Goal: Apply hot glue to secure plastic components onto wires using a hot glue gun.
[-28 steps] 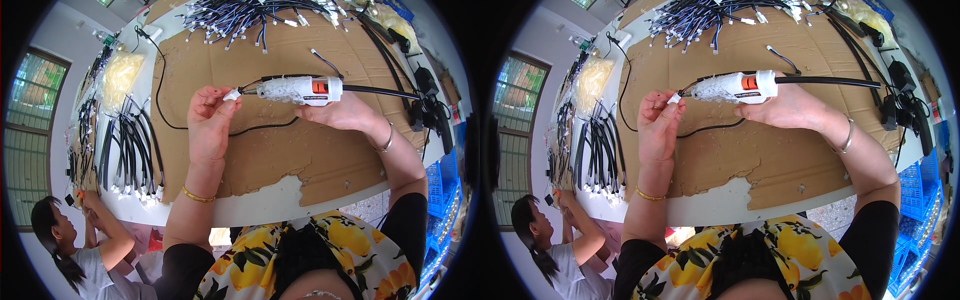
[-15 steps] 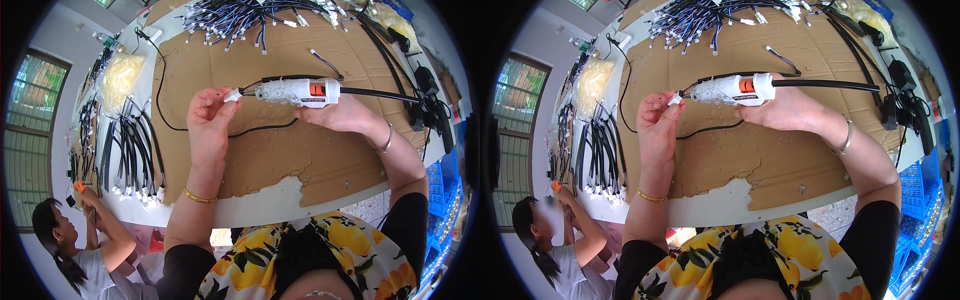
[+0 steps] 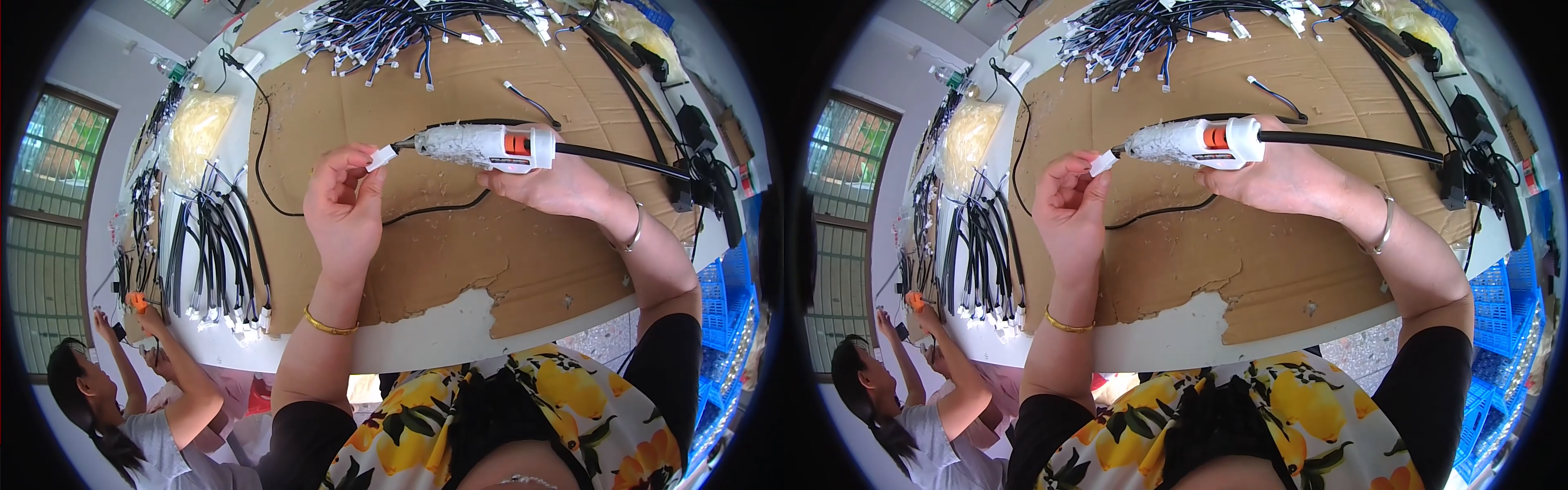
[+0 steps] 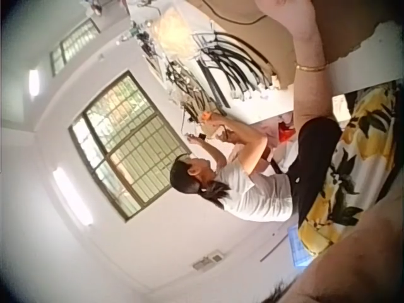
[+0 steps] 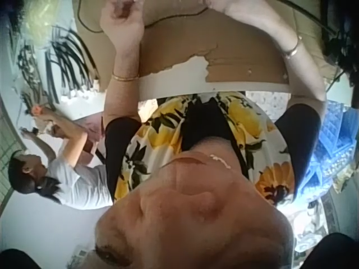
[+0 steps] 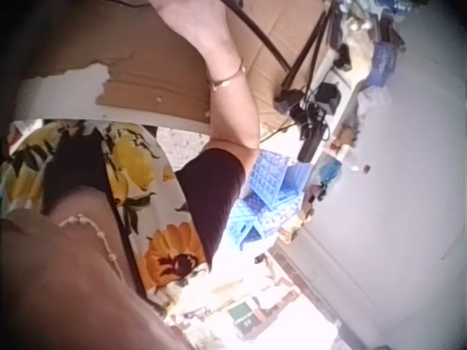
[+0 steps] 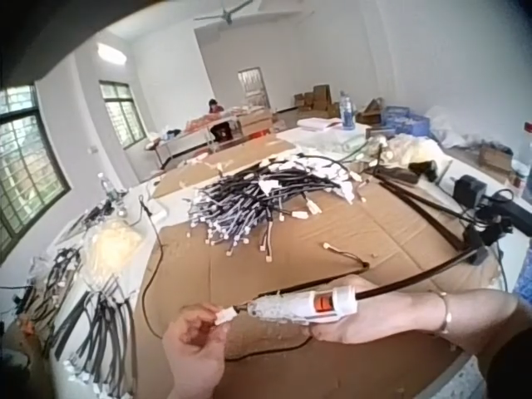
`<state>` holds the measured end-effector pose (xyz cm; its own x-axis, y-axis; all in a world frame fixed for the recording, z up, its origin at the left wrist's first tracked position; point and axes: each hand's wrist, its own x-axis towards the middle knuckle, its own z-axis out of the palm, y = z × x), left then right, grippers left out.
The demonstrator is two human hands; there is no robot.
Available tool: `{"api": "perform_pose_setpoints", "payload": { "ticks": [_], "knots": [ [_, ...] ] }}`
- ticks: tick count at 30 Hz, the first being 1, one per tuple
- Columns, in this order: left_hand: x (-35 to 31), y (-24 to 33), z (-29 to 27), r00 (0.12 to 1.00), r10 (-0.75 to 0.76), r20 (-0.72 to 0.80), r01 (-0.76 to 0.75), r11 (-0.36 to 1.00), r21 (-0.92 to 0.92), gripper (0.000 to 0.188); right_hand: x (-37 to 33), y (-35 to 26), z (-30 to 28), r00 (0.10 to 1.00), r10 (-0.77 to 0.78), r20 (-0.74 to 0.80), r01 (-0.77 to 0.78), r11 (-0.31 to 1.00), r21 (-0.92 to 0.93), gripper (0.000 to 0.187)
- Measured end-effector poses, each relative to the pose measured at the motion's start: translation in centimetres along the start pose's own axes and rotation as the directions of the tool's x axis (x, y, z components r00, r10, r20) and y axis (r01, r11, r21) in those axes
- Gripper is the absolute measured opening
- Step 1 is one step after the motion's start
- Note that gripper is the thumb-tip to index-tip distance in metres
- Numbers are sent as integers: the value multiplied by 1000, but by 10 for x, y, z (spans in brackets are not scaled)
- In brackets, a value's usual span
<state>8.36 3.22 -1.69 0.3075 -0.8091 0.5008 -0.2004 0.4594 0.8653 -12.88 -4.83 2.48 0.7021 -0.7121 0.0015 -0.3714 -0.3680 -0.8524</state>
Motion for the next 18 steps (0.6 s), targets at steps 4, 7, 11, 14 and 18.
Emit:
{"api": "perform_pose_setpoints", "payload": {
  "ticks": [4,7,11,14,18],
  "knots": [
    [1,-1,0,997,81,5,-81,994,76,21,0,-2,-1,1000,15,2,-15,1000,10,25],
    [1,-2,0,980,198,-4,-194,966,172,21,0,-2,-2,1000,13,-3,-13,1000,-23,25],
    [-2,1,-2,978,190,87,-209,913,350,19,0,1,-1,1000,20,7,-20,1000,-10,25],
    [-2,1,-1,966,237,104,-259,884,388,19,0,2,-1,1000,12,2,-12,1000,4,25],
    [-1,2,1,951,284,120,-307,842,444,19,0,5,-1,1000,-12,-5,12,1000,-9,24]
  ]
}}
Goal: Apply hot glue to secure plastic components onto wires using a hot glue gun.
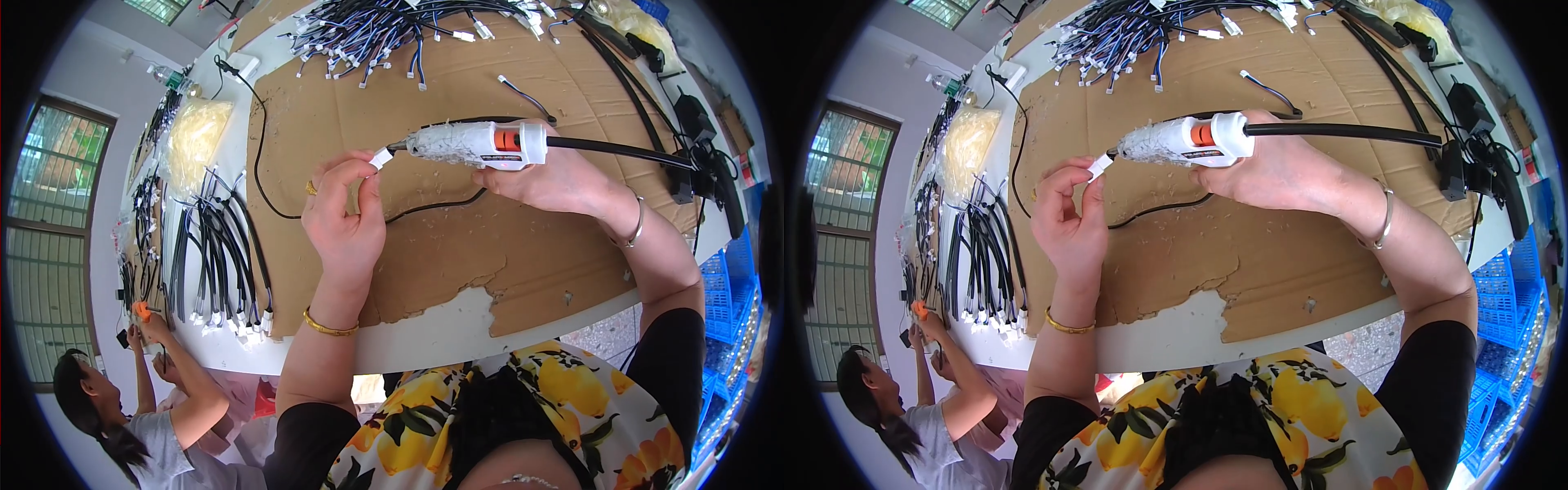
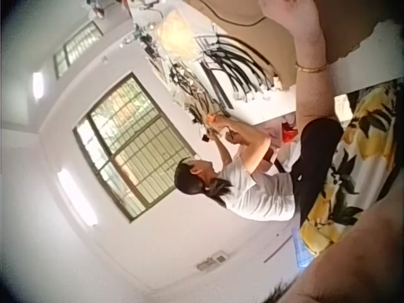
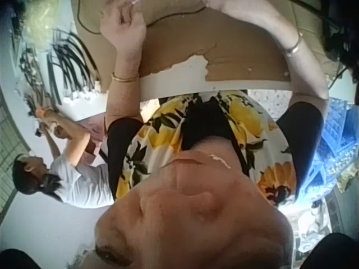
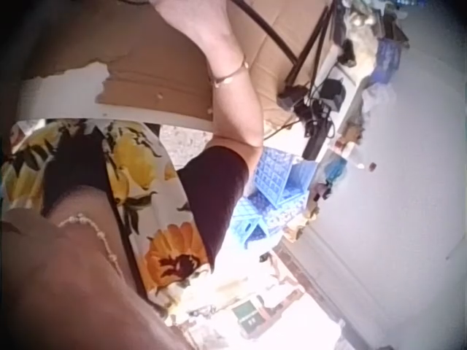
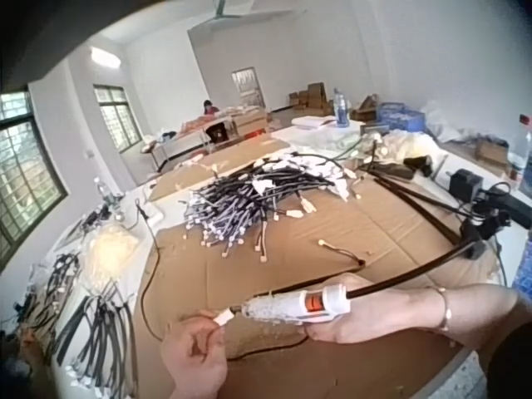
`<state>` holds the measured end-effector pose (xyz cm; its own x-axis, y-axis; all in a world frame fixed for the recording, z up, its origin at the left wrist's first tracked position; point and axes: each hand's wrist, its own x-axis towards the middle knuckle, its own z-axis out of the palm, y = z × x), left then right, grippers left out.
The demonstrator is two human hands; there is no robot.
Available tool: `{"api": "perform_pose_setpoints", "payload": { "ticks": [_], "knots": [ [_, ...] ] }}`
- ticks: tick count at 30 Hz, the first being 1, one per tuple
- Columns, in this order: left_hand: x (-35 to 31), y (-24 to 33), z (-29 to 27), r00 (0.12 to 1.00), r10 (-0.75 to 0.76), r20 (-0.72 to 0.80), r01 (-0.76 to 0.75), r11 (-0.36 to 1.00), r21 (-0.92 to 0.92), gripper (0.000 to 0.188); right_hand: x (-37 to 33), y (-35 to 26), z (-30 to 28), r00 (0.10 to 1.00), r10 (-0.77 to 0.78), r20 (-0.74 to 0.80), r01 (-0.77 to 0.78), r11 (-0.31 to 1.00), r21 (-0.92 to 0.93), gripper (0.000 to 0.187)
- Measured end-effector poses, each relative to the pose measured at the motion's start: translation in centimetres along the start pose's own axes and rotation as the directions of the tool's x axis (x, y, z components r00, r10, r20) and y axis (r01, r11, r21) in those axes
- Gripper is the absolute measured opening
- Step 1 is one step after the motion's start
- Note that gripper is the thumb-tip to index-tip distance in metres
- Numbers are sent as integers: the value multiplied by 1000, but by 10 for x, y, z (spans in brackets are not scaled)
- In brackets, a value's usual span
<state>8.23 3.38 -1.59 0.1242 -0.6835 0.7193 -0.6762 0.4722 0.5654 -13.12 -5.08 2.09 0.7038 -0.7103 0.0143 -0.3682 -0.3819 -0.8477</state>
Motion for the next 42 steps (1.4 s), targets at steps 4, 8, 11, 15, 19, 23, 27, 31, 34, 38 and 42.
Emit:
{"api": "perform_pose_setpoints", "payload": {
  "ticks": [4,8,11,15,19,23,27,31,34,38,42],
  "knots": [
    [3,1,4,992,5,-130,-2,1000,19,20,0,-2,0,1000,7,11,-7,999,-38,24],
    [3,4,3,992,-7,-129,13,999,48,20,1,4,1,999,-39,24,40,998,-42,23],
    [3,4,3,992,-14,-125,23,997,71,20,1,7,3,998,-67,14,68,993,-95,22],
    [3,4,3,992,-13,-123,23,997,76,20,0,3,2,998,-55,10,56,996,-75,22],
    [2,2,2,992,-10,-128,18,998,63,21,0,0,1,990,102,98,-95,992,-78,22],
    [0,-2,3,985,-118,-126,98,983,-154,19,-2,1,4,999,-47,-11,46,995,-92,21],
    [0,3,1,972,-227,-59,202,937,-285,17,-3,1,4,998,-47,-35,43,994,-102,20],
    [1,0,3,956,-288,-54,244,884,-398,19,-2,-8,-2,991,111,73,-92,970,-224,24],
    [2,2,3,914,-404,-26,361,842,-399,19,-1,-6,-2,987,134,92,-122,984,-128,22],
    [2,0,4,880,-475,21,406,727,-553,13,-2,-6,0,994,96,59,-85,983,-166,20],
    [0,-2,4,854,-516,69,443,651,-617,11,0,-1,1,992,109,68,-106,993,-54,18]
  ]
}}
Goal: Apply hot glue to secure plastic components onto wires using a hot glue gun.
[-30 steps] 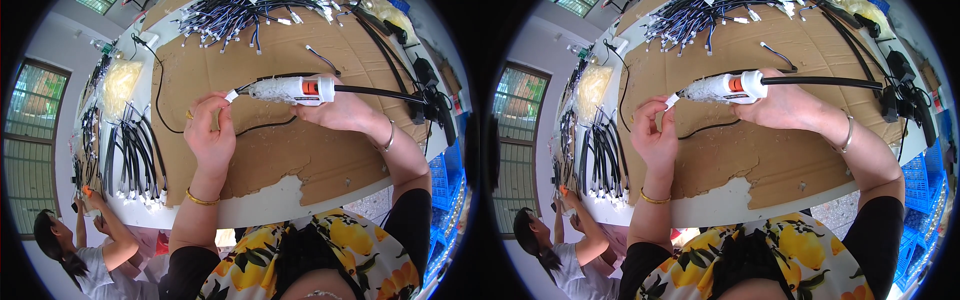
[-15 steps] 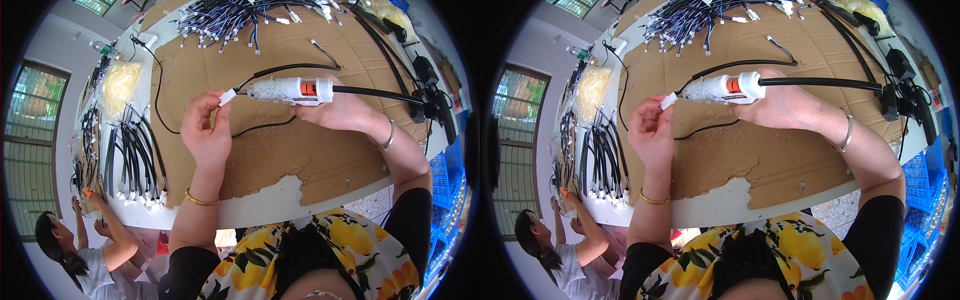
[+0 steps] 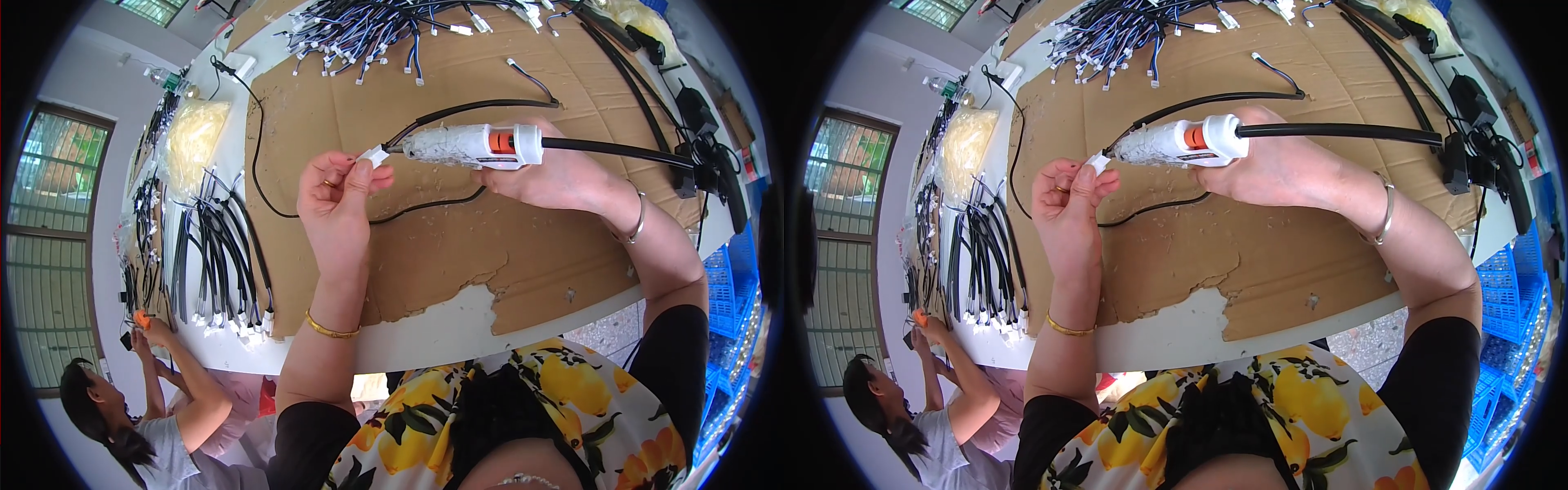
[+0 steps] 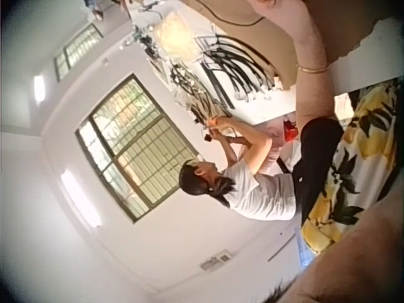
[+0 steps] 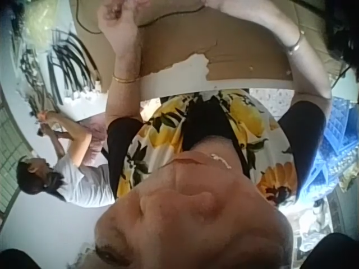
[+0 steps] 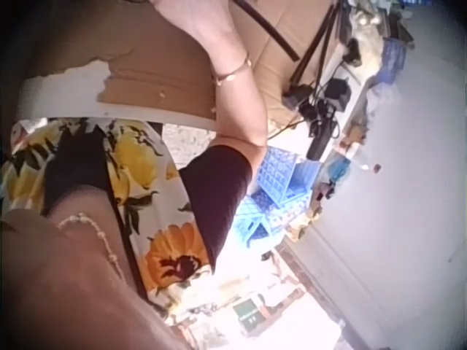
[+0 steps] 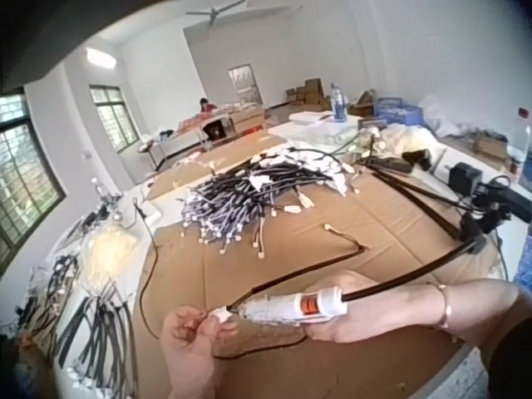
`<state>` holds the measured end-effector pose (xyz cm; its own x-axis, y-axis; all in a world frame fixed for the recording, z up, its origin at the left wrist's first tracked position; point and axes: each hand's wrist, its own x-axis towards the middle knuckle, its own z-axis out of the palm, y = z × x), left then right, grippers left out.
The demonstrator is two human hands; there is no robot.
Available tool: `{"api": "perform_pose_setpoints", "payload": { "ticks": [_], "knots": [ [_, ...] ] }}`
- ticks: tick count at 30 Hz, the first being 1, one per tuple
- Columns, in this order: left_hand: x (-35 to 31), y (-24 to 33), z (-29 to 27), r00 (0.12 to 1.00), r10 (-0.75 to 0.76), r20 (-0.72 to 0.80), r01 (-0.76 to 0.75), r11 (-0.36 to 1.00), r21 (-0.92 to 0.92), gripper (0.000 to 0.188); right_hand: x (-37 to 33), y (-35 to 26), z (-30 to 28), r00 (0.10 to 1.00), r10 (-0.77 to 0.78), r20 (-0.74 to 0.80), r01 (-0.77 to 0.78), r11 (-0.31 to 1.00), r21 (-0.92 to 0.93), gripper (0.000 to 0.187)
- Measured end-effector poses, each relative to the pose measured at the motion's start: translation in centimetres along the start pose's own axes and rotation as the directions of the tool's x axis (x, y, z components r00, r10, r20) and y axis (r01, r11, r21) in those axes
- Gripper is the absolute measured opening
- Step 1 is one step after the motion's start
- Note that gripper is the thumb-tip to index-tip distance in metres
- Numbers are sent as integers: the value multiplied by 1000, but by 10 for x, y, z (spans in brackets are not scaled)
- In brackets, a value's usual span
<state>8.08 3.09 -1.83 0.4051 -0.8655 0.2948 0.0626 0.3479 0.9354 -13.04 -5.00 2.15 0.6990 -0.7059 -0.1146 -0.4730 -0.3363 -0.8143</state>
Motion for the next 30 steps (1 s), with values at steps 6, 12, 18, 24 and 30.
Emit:
{"api": "perform_pose_setpoints", "payload": {
  "ticks": [6,12,18,24,30],
  "knots": [
    [-2,3,2,996,-86,-30,84,995,-48,9,0,0,1,997,-56,-47,56,998,-1,15],
    [-3,6,0,971,-237,-35,228,960,-164,16,0,0,1,989,-116,-87,106,989,-107,13],
    [-4,8,0,931,-364,-14,346,898,-273,18,-1,8,7,960,-222,-169,209,973,-93,11],
    [-4,5,-4,913,-403,63,401,858,-321,19,1,4,4,969,-205,-141,194,977,-86,10],
    [-4,5,-3,905,-420,62,410,828,-381,18,2,5,3,961,-229,-153,215,971,-102,10]
  ]
}}
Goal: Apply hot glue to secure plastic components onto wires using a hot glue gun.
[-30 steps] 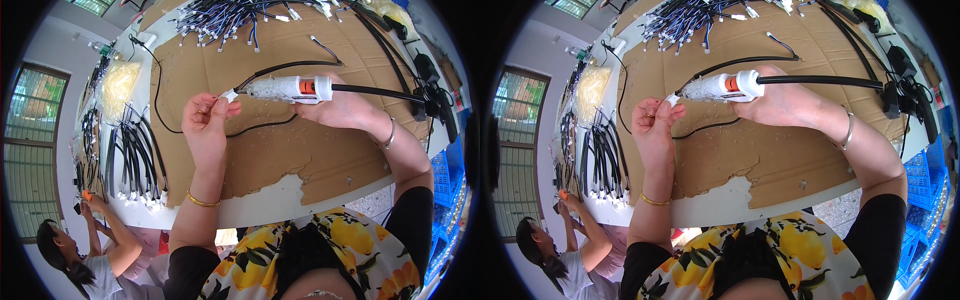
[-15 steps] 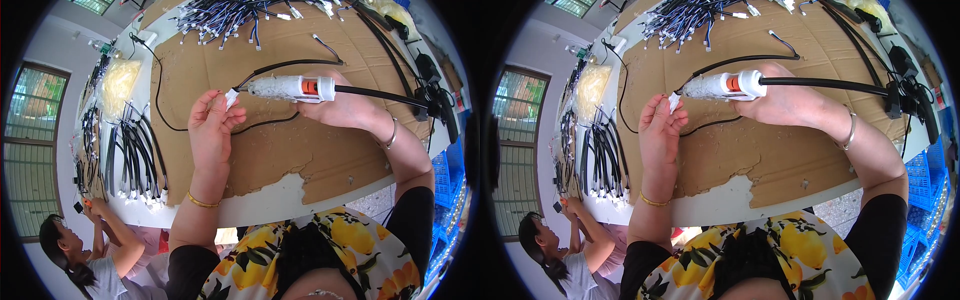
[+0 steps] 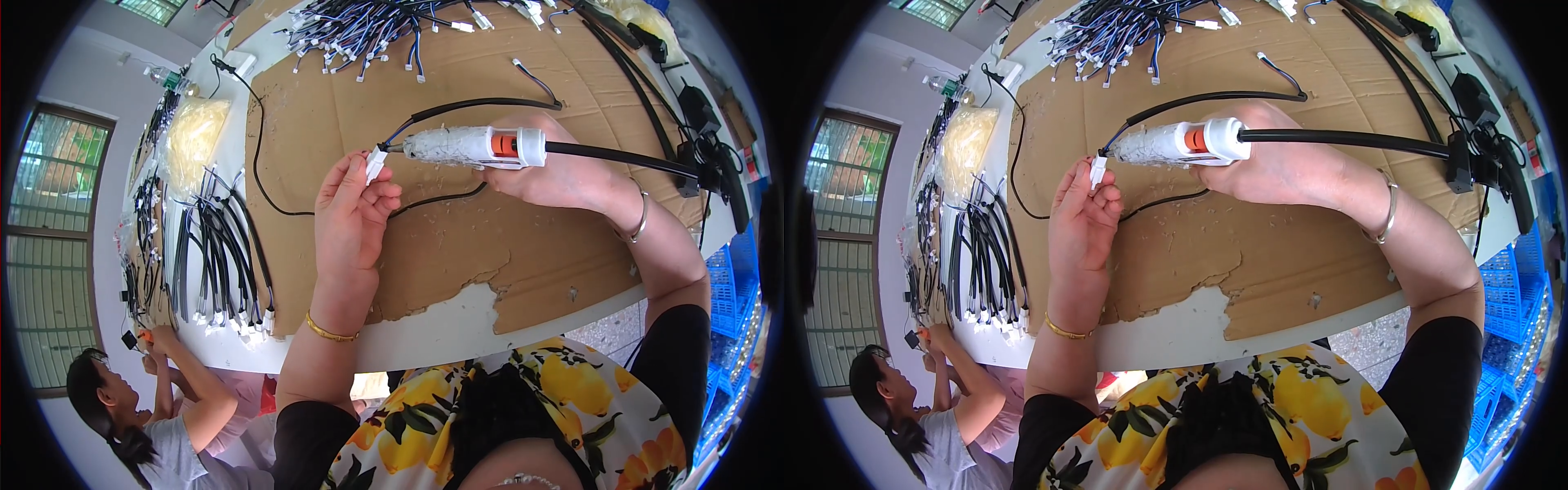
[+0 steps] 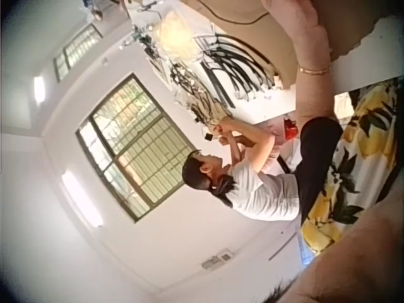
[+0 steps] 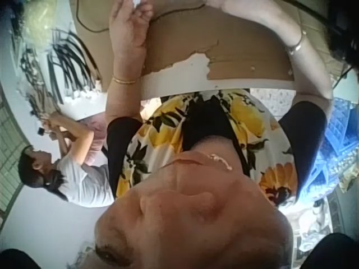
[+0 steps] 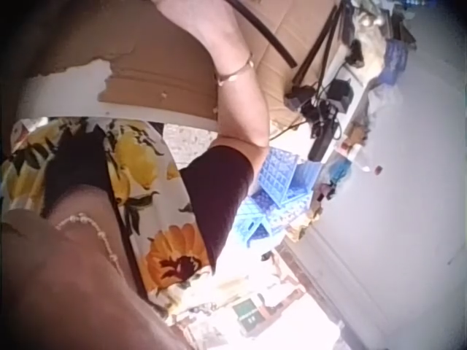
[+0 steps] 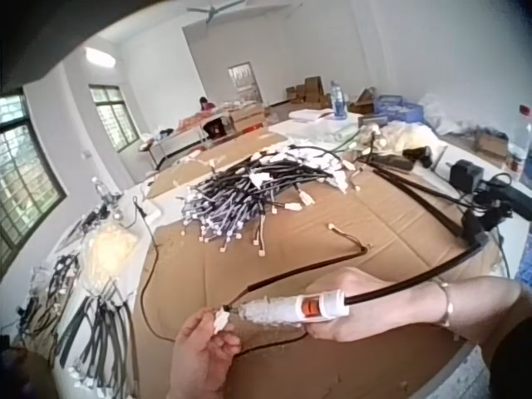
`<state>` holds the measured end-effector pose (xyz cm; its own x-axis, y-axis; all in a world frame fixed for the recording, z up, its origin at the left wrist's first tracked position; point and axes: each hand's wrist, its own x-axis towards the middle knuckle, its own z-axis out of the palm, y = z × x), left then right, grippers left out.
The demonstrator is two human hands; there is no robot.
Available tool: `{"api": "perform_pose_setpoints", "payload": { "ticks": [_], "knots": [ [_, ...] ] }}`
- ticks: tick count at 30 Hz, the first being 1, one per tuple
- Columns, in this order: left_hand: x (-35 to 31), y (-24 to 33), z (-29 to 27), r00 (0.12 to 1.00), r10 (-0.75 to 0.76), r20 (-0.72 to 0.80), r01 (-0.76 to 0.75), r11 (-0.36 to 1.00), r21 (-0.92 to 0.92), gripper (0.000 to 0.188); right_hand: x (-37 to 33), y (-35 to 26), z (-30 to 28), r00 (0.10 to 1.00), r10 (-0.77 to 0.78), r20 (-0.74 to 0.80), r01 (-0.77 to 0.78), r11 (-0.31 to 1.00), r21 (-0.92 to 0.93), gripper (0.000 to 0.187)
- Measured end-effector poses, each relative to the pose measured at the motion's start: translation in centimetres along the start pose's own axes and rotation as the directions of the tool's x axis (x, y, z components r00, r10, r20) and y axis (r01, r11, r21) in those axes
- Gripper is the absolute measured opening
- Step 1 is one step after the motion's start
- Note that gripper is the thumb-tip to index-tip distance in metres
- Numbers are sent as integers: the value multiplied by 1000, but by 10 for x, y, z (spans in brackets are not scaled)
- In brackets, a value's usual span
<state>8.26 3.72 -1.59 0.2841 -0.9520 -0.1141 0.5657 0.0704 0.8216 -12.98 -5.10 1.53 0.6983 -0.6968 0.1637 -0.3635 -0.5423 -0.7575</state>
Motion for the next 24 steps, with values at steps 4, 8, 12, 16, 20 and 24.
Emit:
{"api": "perform_pose_setpoints", "payload": {
  "ticks": [4,8,12,16,20,24],
  "knots": [
    [2,-1,-4,999,-9,37,9,1000,-17,19,0,0,0,998,-48,-39,46,998,-40,11],
    [2,-2,-5,998,-23,63,25,999,-35,19,0,-1,0,999,-24,-23,23,999,-43,12],
    [2,-2,-3,995,-41,93,45,998,-50,18,1,5,1,988,-135,-70,125,984,-128,13],
    [1,-1,-3,992,-53,118,61,996,-72,17,1,5,2,983,-164,-86,153,980,-124,14],
    [1,-1,-5,989,-58,136,75,989,-124,15,0,3,0,991,-123,-58,116,987,-111,15],
    [1,0,-6,986,-57,159,84,983,-164,15,0,3,0,993,-111,-47,106,991,-84,16]
  ]
}}
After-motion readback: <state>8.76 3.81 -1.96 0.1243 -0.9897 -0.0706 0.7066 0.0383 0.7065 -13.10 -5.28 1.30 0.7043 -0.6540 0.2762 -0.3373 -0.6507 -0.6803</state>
